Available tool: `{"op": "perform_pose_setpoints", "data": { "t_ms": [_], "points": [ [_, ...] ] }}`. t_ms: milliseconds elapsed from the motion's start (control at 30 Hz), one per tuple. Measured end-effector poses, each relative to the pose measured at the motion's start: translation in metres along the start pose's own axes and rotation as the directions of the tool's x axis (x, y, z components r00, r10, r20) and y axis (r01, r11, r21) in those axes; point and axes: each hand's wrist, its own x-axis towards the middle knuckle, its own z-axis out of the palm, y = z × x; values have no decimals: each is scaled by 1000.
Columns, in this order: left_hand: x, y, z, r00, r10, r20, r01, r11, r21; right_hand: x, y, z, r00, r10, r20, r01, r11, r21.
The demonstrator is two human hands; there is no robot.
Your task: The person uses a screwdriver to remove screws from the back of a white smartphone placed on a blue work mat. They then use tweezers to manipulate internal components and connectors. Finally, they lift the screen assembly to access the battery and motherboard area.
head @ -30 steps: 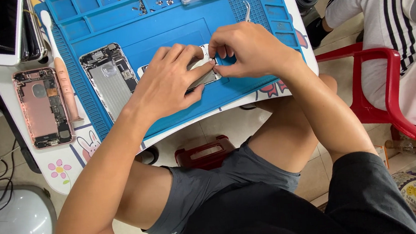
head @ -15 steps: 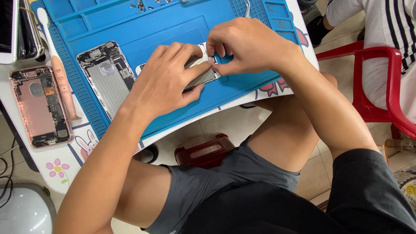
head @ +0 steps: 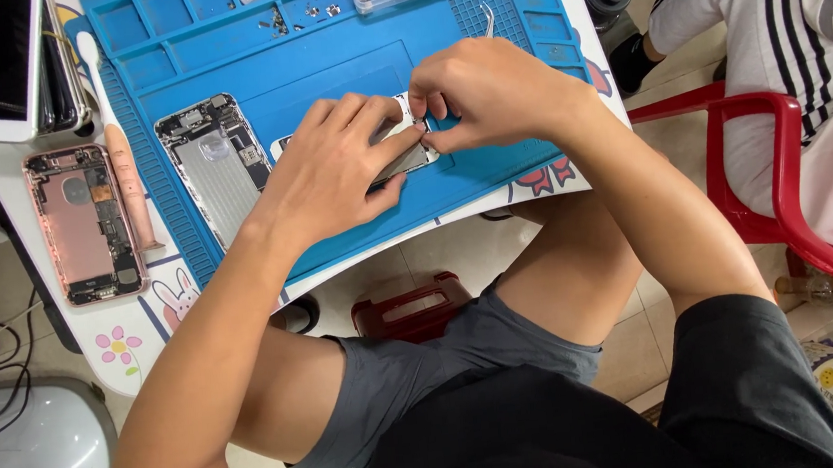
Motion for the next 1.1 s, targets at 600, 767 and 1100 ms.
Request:
{"op": "perform_pose_setpoints", "data": {
  "t_ms": [600, 767, 1100],
  "points": [
    [2, 5, 5, 1000, -20, 17, 19, 999, 41, -47, 28, -3, 929, -125, -348, -76, 856, -511],
    [2, 6, 4, 1000, -18, 20, 16, 998, 60, -52, 28, 6, 904, -203, -376, -121, 722, -681],
    [6, 4, 0, 999, -47, 10, 48, 995, -90, -51, 48, -4, 934, -316, -169, -28, 405, -914]
  ]
}}
